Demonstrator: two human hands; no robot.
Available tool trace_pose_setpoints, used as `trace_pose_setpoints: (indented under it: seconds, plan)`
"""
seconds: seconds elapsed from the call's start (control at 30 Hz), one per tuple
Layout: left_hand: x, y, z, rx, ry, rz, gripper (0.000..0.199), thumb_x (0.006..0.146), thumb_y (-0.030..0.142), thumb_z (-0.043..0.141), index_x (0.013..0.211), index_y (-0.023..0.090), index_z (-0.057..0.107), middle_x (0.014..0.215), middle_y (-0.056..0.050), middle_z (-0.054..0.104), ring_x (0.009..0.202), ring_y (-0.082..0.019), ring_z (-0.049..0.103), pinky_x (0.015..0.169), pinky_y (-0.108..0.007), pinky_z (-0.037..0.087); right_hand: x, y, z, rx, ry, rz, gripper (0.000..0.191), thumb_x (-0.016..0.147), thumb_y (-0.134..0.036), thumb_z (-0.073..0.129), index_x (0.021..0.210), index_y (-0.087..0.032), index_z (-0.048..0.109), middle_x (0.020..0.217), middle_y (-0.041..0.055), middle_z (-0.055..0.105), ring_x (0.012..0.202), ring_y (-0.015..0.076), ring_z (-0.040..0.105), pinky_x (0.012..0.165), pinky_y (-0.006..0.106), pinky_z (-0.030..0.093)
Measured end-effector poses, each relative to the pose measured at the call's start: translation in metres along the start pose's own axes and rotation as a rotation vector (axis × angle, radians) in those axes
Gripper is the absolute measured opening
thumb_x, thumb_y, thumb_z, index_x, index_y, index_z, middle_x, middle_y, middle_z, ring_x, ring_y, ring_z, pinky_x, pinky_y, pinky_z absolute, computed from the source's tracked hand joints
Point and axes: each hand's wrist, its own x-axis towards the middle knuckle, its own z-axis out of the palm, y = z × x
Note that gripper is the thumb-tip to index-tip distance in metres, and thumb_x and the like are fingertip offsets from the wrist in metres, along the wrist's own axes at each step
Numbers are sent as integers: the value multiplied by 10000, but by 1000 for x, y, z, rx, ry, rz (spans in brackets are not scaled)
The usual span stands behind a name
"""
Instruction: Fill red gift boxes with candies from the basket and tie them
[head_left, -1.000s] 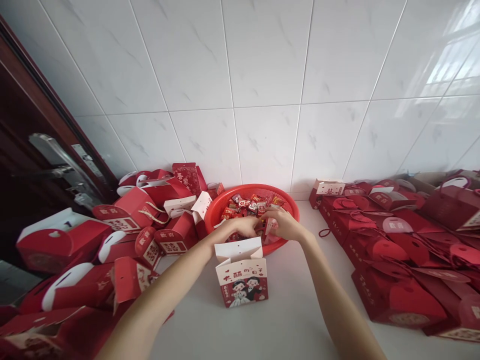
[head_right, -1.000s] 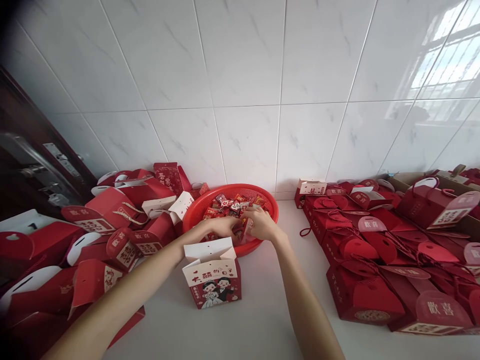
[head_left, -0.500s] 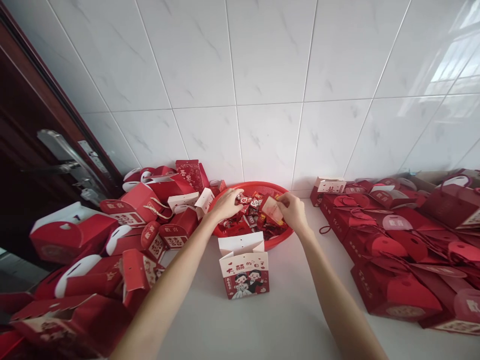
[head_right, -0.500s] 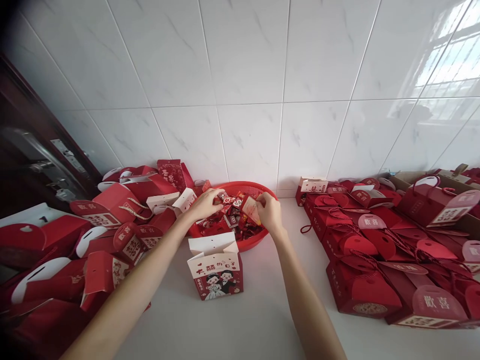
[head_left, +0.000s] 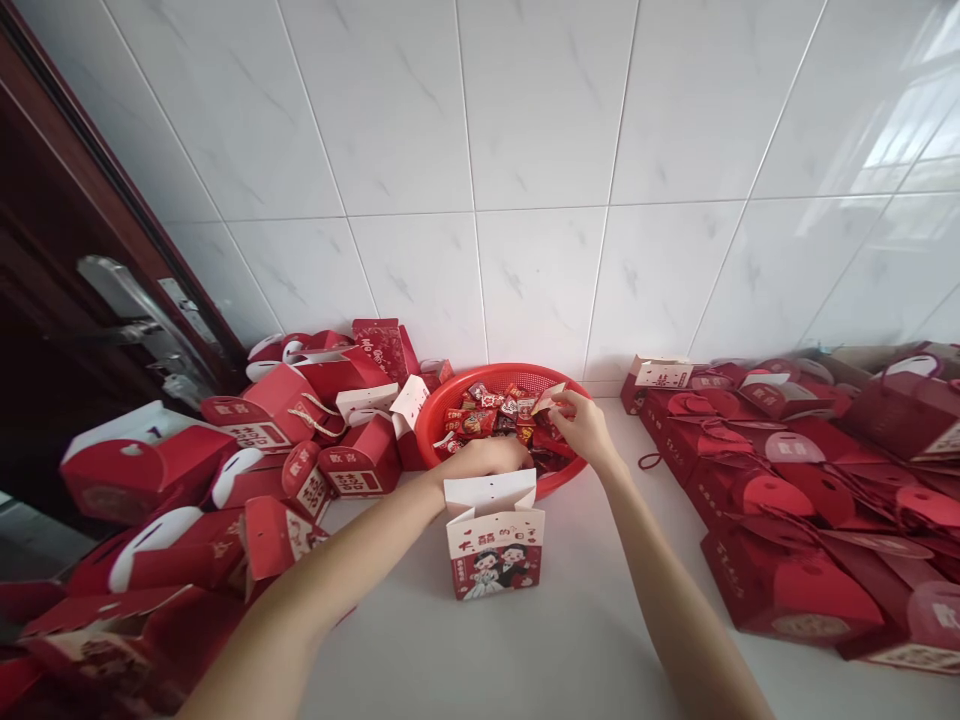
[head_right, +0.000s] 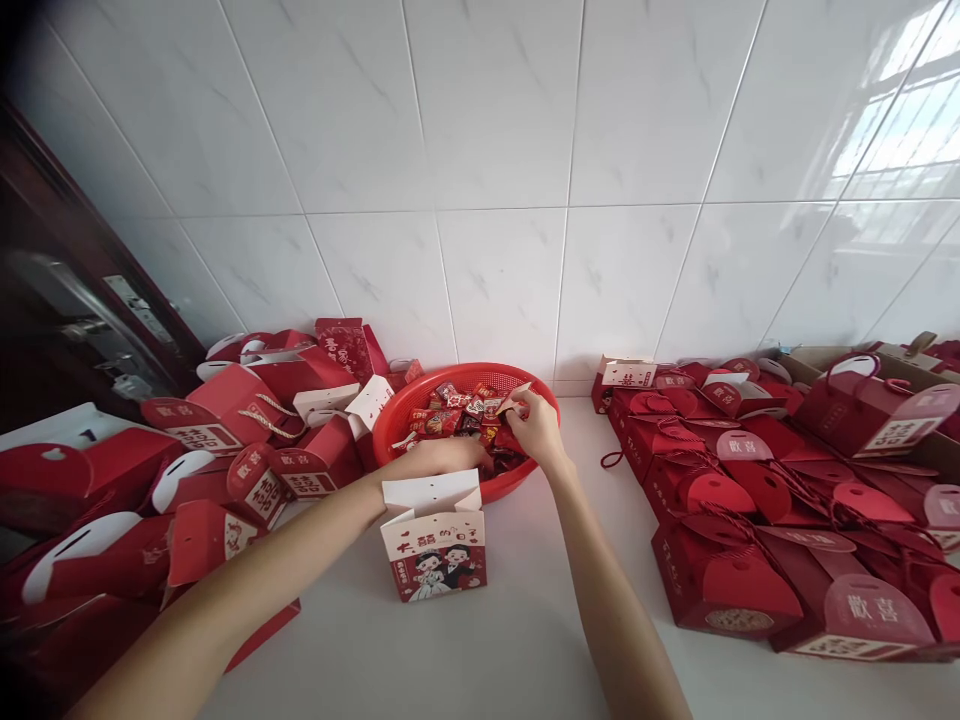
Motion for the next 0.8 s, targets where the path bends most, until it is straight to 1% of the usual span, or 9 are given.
trace_pose_setpoints:
  seconds: [0.13,0.23,0.33,0.47,0.53,0.6,0.63,0.7,0.8]
  plan:
    - [6,7,6,155,-28,-16,94,747,140,639,761,147,731,821,-130,737,800,-275,706,719,-331,519,0,3,0,-37,-48,-9,206,815,-169,574,977,-202,697,806,33,747,793,199,714,704,281,527]
    - [11,16,7,229,-27,-33,118,732,68,610,740,119,716,842,-170,728,856,-324,708,761,-382,521,1,6,0,-45,-43,-24,183,809,-167,586,949,-209,697,841,36,753,813,199,716,705,280,527]
    - [13,21,2,230,-35,-54,134,709,45,601,714,121,711,779,-148,716,802,-316,704,718,-370,514,2,8,0,-51,-50,-23,172,811,-184,600,950,-210,697,847,37,751,811,200,713,694,280,527]
    - [13,10,-22,132,-79,-51,99,641,117,686,724,155,724,675,-60,687,634,-235,656,580,-287,460,3,9,1,-51,-60,-15,176,807,-177,600,955,-208,690,895,44,751,826,204,713,708,291,531]
    - [12,-2,-38,78,-27,-43,189,646,148,700,829,171,745,751,-41,705,701,-214,658,600,-258,452,3,9,2,-48,-57,-14,175,800,-170,598,946,-206,688,908,48,748,829,207,712,721,300,533]
    - [9,-14,-51,37,51,-41,292,701,174,674,983,184,745,863,-35,716,790,-200,655,642,-241,454,3,8,2,-38,-54,-21,173,797,-175,594,939,-208,687,885,44,743,802,206,709,713,304,534]
    - [6,-19,-56,14,85,-44,333,730,190,656,1055,188,733,885,-29,712,795,-190,647,645,-237,451,3,7,2,-27,-51,-27,172,798,-181,588,937,-209,687,872,40,740,777,202,706,702,303,533]
    - [1,-27,-63,-71,147,-48,379,765,224,638,1136,194,710,846,-6,691,735,-168,622,623,-233,440,2,6,2,0,-35,-39,173,800,-192,576,932,-213,686,848,32,734,721,191,694,677,301,530]
    - [-4,-33,-64,-246,207,-24,368,752,257,667,1113,201,713,746,31,653,667,-153,597,608,-233,436,1,4,2,35,-2,-55,156,793,-198,567,899,-216,681,828,26,732,677,181,672,656,302,525]
